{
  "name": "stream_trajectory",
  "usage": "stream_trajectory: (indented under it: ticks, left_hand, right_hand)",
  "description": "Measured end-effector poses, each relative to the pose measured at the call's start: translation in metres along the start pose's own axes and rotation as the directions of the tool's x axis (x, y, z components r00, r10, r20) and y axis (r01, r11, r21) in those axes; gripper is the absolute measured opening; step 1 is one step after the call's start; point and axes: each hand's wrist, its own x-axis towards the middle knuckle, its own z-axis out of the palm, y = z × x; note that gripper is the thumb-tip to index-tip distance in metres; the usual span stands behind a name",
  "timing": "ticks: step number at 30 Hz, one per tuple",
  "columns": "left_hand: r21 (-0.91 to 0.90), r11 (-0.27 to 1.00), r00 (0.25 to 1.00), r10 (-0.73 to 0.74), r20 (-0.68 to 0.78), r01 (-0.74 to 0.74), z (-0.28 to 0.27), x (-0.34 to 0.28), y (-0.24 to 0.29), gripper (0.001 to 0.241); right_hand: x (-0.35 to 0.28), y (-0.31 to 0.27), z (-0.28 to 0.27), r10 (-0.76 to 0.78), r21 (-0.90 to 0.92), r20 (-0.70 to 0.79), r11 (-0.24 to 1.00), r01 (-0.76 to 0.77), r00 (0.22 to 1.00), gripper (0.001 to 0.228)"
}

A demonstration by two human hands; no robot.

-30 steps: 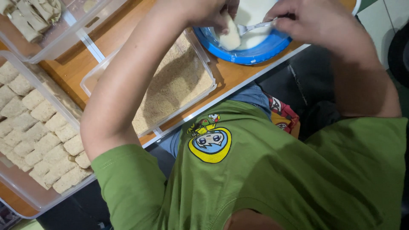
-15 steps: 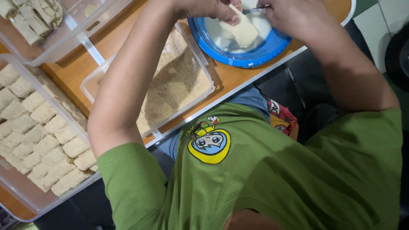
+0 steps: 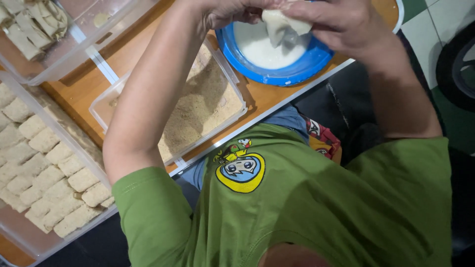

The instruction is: Dipping pastry rolls into a liquid batter and then coating them thoroughly with breadcrumbs.

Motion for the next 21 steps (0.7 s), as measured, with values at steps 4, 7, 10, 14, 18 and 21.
stream_trajectory:
  ticks: [4,7,10,14,18,21]
  left_hand:
    - [-0.113,0.992,0.998,-0.065,-0.011,0.063,0.013,-0.004,0.011,0.014]
    - [-0.156,0.988,1.000,-0.018,-0.013,0.016,0.014,-0.005,0.014,0.015]
    - [-0.120,0.993,0.999,-0.009,-0.041,0.004,0.009,0.000,0.002,0.017]
    - [-0.112,0.994,0.992,-0.033,-0.125,0.019,0.006,0.004,-0.006,0.025]
    - [-0.202,0.979,0.986,0.004,-0.164,-0.038,0.026,-0.018,0.016,0.033]
    - [-0.231,0.965,0.976,0.081,-0.203,-0.128,0.032,-0.023,0.013,0.032]
  right_hand:
    - [0.011,0.005,0.002,-0.122,-0.181,-0.070,0.978,0.108,0.990,0.050]
    - [0.005,0.021,0.004,-0.162,-0.226,-0.049,0.963,0.147,0.986,0.047]
    - [0.006,0.025,0.005,-0.147,-0.226,-0.058,0.965,0.131,0.987,0.047]
    - [0.004,0.037,0.009,0.025,-0.236,-0.063,0.971,-0.039,0.998,0.036]
    - [-0.005,0.058,0.019,0.138,0.157,-0.047,0.979,-0.129,0.989,0.017]
    - [0.000,0.057,0.026,0.223,0.276,-0.052,0.940,-0.201,0.973,0.020]
